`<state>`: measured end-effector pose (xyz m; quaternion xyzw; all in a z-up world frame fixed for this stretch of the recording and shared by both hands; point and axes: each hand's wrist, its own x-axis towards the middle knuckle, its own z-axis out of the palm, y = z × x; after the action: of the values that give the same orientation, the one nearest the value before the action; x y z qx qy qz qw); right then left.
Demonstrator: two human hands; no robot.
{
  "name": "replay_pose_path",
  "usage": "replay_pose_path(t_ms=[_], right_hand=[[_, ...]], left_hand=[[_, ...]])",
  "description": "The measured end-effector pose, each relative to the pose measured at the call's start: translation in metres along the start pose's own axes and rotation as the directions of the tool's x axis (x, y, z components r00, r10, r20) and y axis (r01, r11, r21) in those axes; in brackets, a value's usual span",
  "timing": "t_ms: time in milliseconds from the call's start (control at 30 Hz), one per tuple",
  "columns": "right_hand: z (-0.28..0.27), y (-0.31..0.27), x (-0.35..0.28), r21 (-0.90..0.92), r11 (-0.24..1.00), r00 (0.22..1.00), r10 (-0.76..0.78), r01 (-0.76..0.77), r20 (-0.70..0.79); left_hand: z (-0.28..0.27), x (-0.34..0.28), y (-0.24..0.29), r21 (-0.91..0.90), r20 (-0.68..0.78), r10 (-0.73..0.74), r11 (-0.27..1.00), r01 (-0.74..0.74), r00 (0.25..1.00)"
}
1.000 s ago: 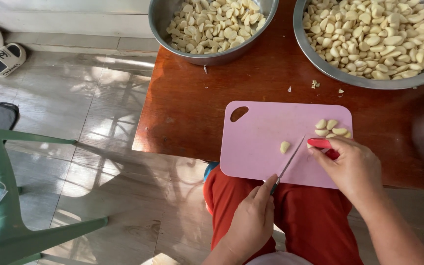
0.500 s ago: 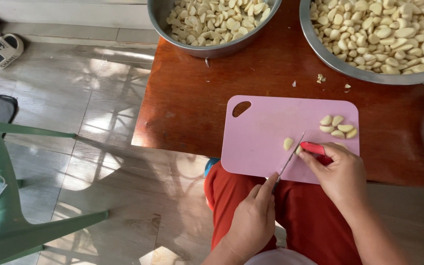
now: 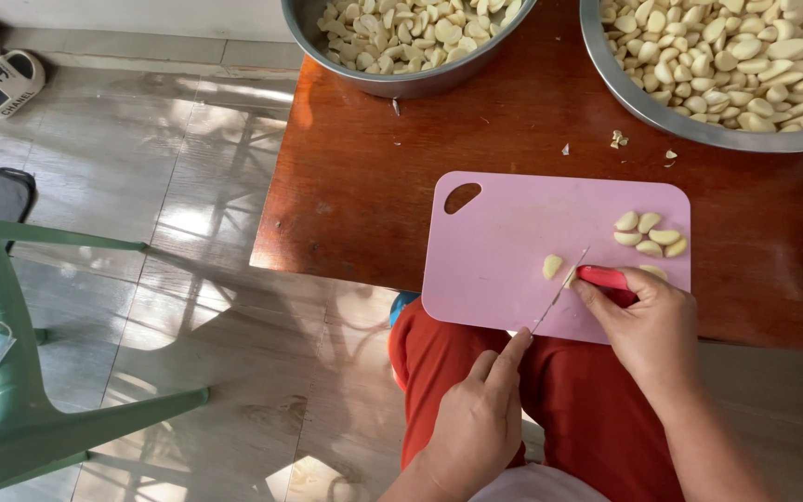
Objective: Slicing garlic cloves on a pink cutting board using a knife.
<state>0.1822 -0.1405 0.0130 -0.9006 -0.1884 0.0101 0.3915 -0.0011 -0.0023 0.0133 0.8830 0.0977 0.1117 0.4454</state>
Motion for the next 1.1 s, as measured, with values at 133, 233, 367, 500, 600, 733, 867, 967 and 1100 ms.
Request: replay_pose_path(t_ms=[133,233,367,500,600,733,867,967,1100], right_hand=[[0.0,0.0,0.001,-0.002,1.0,1.0,0.007,-0.007,0.006],[0.0,0.002,0.0,-0.013,1.0,1.0,0.013,-0.013,0.007],[0.002,0.004,0.001,-0.019,1.0,1.0,0.007,-0.007,-0.003],[-0.001,-0.004,0.001,-0.008,0.999,0.999,0.035,-0.035,0.008],[-0.002,-0.006,0.001,0.021,0.999,0.999,0.045,-0.045,0.016],[0.0,-0.001,0.001,-0.013,1.0,1.0,0.009,-0.009,0.002],[0.0,-0.003,0.001,-0.013,1.0,1.0,0.026,-0.026,0.003],[-0.001,-0.005,0.001,-0.007,1.0,1.0,0.017,-0.017,0.003],[-0.001,-0.002,0.001,-0.023,1.0,1.0,-0.016,0.016,-0.008]], left_hand=[[0.0,0.0,0.001,0.0,0.038,-0.048,0.999,0.048,0.998],[0.001,0.0,0.0,-0.003,0.032,-0.048,0.999,0.049,0.998],[-0.001,0.001,0.001,-0.009,0.021,-0.032,0.999,0.033,0.999],[-0.002,0.001,0.001,-0.022,0.037,-0.039,0.999,0.04,0.999],[-0.001,0.0,0.001,-0.027,0.038,-0.047,0.998,0.048,0.998],[0.0,0.0,-0.001,0.014,0.018,-0.019,1.0,0.018,1.0],[-0.005,0.002,0.003,-0.043,0.027,-0.012,0.999,0.013,1.0],[-0.003,0.0,0.001,-0.024,0.05,-0.031,0.999,0.032,0.998],[-0.005,0.001,0.002,-0.016,0.072,-0.039,0.999,0.041,0.997]])
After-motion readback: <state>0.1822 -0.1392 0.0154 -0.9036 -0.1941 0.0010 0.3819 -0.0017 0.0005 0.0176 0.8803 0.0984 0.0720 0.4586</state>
